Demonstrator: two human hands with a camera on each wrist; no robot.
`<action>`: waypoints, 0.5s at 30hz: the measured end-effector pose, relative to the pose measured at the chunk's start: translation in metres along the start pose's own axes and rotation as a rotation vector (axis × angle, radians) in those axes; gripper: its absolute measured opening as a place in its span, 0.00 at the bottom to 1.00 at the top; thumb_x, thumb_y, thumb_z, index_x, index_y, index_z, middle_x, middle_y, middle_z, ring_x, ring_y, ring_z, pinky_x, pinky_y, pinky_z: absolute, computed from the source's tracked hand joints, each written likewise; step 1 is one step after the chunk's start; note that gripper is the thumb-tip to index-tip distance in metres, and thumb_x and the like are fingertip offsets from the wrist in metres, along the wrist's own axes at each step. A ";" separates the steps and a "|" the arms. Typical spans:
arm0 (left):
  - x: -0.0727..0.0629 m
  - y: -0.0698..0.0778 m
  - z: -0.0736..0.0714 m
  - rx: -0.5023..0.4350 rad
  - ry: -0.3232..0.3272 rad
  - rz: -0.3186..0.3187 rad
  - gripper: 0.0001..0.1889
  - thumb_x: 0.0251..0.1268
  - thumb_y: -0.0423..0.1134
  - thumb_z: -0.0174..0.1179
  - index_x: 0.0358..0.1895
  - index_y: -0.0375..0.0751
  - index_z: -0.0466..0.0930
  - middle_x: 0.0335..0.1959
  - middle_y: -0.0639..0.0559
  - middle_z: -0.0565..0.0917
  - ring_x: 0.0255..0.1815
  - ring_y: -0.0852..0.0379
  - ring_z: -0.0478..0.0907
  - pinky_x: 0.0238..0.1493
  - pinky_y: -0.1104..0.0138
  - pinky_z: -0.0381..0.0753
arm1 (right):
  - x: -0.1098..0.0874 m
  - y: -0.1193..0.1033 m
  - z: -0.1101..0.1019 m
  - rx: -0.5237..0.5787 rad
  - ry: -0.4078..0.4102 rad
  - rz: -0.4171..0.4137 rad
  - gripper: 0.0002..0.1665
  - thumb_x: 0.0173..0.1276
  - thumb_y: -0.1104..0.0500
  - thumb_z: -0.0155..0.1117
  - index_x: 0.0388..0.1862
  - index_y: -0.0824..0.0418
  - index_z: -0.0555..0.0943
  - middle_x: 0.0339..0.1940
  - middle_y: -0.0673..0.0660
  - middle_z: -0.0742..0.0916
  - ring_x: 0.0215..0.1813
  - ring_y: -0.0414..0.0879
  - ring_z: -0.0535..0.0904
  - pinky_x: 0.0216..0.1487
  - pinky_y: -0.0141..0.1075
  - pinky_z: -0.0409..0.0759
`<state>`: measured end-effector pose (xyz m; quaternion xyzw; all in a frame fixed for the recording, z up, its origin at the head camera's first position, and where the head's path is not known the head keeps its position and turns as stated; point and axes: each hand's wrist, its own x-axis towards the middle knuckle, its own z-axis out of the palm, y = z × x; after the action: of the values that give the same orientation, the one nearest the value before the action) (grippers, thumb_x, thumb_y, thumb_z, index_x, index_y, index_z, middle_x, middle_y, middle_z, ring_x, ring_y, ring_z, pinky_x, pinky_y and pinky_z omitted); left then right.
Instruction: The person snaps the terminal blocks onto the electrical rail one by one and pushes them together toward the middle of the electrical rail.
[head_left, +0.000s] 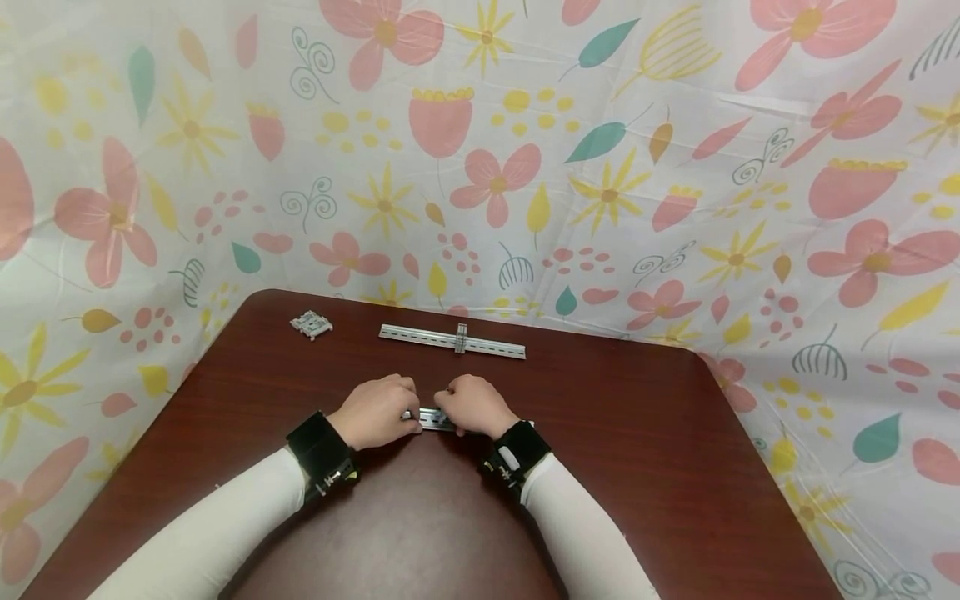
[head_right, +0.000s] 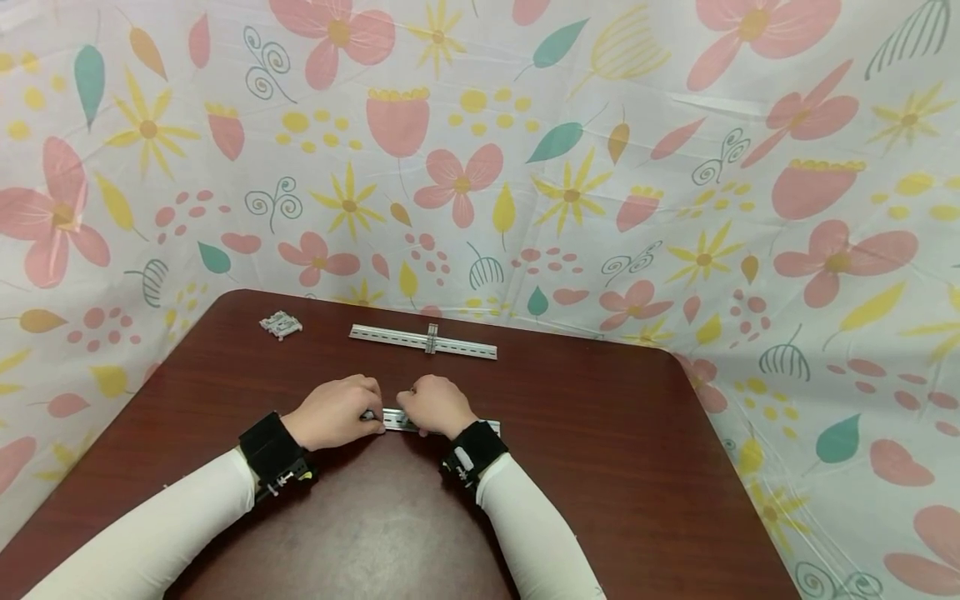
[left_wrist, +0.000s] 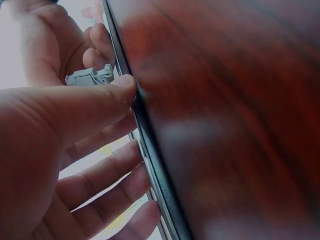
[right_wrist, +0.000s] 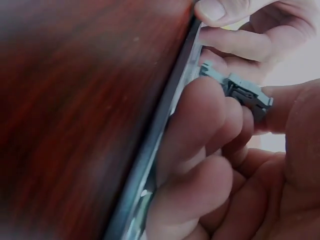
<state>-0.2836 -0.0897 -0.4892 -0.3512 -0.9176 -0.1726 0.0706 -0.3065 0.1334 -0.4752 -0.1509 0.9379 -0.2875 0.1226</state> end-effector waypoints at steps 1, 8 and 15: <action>0.000 0.000 0.001 0.000 0.002 0.000 0.07 0.65 0.45 0.83 0.31 0.56 0.93 0.37 0.61 0.82 0.41 0.57 0.79 0.37 0.63 0.83 | 0.001 -0.002 0.001 -0.016 -0.004 0.015 0.27 0.83 0.52 0.57 0.18 0.52 0.73 0.12 0.53 0.82 0.16 0.48 0.83 0.23 0.38 0.72; -0.001 0.001 0.000 -0.007 -0.009 -0.011 0.09 0.65 0.43 0.83 0.29 0.55 0.92 0.36 0.61 0.81 0.41 0.57 0.79 0.36 0.64 0.82 | 0.004 -0.010 0.004 -0.108 -0.031 0.069 0.26 0.84 0.52 0.57 0.20 0.54 0.78 0.13 0.53 0.82 0.16 0.48 0.82 0.21 0.39 0.72; 0.000 0.002 0.000 0.004 -0.005 -0.014 0.11 0.65 0.43 0.83 0.27 0.56 0.90 0.35 0.61 0.80 0.40 0.57 0.78 0.35 0.64 0.81 | 0.002 -0.010 0.002 -0.123 -0.065 0.061 0.29 0.85 0.51 0.56 0.17 0.52 0.75 0.13 0.53 0.80 0.16 0.50 0.81 0.21 0.39 0.70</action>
<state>-0.2820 -0.0883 -0.4882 -0.3451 -0.9204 -0.1705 0.0679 -0.3055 0.1234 -0.4715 -0.1390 0.9534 -0.2202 0.1523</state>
